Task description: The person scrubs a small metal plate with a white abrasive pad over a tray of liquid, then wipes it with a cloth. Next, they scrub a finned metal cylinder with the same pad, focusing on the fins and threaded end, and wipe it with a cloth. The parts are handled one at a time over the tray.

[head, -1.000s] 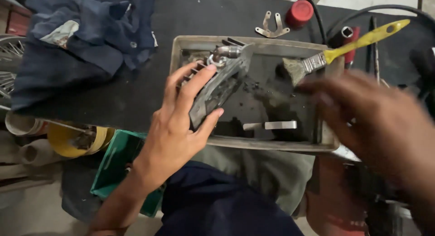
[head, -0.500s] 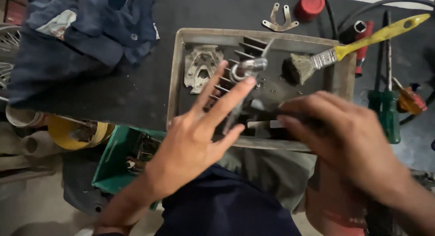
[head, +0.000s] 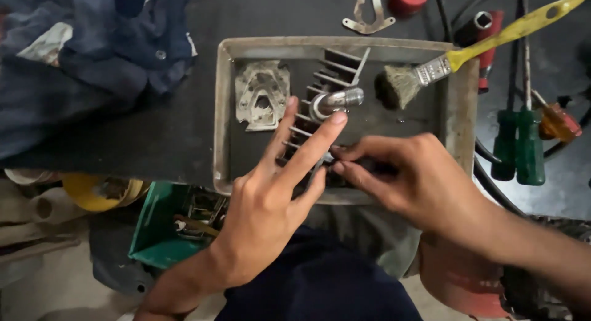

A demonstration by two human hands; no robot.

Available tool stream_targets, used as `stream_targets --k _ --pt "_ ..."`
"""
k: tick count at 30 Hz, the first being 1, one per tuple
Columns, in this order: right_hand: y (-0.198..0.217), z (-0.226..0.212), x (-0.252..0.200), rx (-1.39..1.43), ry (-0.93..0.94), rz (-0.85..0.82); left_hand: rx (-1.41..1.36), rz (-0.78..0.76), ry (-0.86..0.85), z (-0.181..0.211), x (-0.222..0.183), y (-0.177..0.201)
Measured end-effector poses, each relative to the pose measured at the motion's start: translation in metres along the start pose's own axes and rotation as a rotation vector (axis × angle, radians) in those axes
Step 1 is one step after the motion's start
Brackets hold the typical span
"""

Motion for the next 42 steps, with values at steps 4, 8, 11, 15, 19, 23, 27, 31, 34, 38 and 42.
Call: stream_targets --k 4,8,11,15,19,23,27,31,34,38,42 --pt "0.003 0.01 0.0 -0.04 -0.043 -0.049 0.011 0.007 -0.038 0.002 0.002 0.0" --pt "0.003 -0.001 -0.016 -0.548 0.253 0.073 -0.009 -0.029 -0.046 0.003 0.003 0.001" --pt "-0.002 -0.006 -0.014 -0.611 0.222 0.057 0.002 -0.04 -0.041 0.002 0.004 0.0" --pt "0.008 0.006 -0.003 -0.108 0.049 -0.019 0.046 -0.033 -0.04 0.002 0.002 -0.001" --pt "-0.001 0.0 -0.018 -0.381 0.155 0.052 0.018 -0.025 -0.049 0.001 0.004 -0.001" --pt "-0.003 0.009 -0.011 -0.128 0.072 -0.067 0.025 0.016 -0.08 0.001 0.001 0.0" --pt "0.008 0.004 -0.011 -0.331 0.148 0.023 0.058 0.025 -0.079 0.001 0.004 -0.001" --pt "-0.017 0.006 -0.026 -0.37 0.143 -0.13 0.027 -0.041 -0.05 0.003 0.004 0.0" --pt "0.017 0.004 -0.013 -0.483 0.184 0.061 0.056 -0.017 -0.06 0.006 0.006 0.002" --pt "-0.006 0.001 -0.021 -0.41 0.213 -0.087 0.04 -0.028 -0.035 -0.001 0.004 -0.003" --pt "0.005 0.017 -0.021 -0.425 0.04 -0.086 0.051 -0.006 -0.112 0.0 0.004 -0.002"
Point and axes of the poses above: each hand's wrist, its own x-axis towards the middle knuckle, its own y-axis out of the back of the hand, z = x × y, the point moved 6 cm from there along x, towards the middle knuckle, and after that the axes turned 13 degrees about y, right-handed, at the moved point
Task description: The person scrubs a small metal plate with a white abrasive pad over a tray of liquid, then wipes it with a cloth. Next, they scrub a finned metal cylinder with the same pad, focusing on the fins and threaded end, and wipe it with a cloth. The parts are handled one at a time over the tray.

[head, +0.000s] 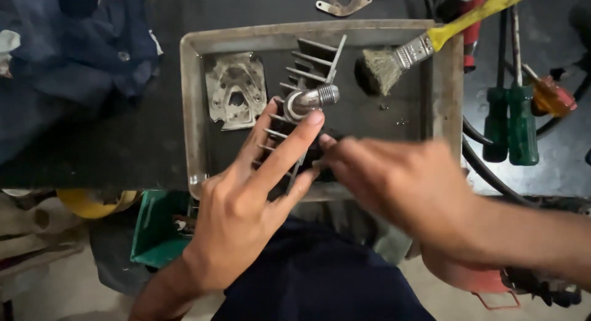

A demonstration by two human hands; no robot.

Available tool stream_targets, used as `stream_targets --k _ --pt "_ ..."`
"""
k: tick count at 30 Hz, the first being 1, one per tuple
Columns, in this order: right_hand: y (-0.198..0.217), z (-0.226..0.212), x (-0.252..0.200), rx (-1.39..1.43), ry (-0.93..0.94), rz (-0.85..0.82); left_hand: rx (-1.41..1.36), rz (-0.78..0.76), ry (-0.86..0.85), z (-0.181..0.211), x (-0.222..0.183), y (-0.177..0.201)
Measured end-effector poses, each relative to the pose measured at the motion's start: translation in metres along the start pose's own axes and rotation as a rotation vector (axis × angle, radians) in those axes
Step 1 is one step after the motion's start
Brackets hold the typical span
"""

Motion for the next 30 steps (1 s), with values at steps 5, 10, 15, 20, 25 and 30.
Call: stream_targets --k 5,10,15,20,25,30 --pt "-0.002 -0.012 0.002 0.079 0.087 -0.001 -0.03 -0.022 0.0 -0.001 -0.002 -0.003" --pt "-0.001 -0.022 -0.003 -0.243 0.136 0.077 0.024 0.005 0.017 0.0 0.0 0.0" --pt "-0.002 -0.017 0.003 -0.12 0.122 0.111 0.005 -0.019 0.02 -0.002 -0.001 -0.001" --pt "0.005 0.017 -0.014 -0.348 -0.056 -0.1 0.043 0.036 -0.012 0.0 0.0 0.005" --pt "0.018 0.038 -0.029 -0.335 -0.166 -0.307 -0.005 -0.007 -0.046 0.0 0.001 -0.002" --pt "0.003 0.034 -0.004 -0.234 -0.136 -0.356 -0.014 0.022 -0.014 -0.001 -0.003 -0.002"
Point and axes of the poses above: each hand's wrist, its own x-axis towards the middle knuckle, its own y-axis out of the back of the hand, z = x × y, the point moved 6 cm from there along x, towards the middle knuckle, and after that the axes turned 13 degrees about y, right-handed, at the moved point
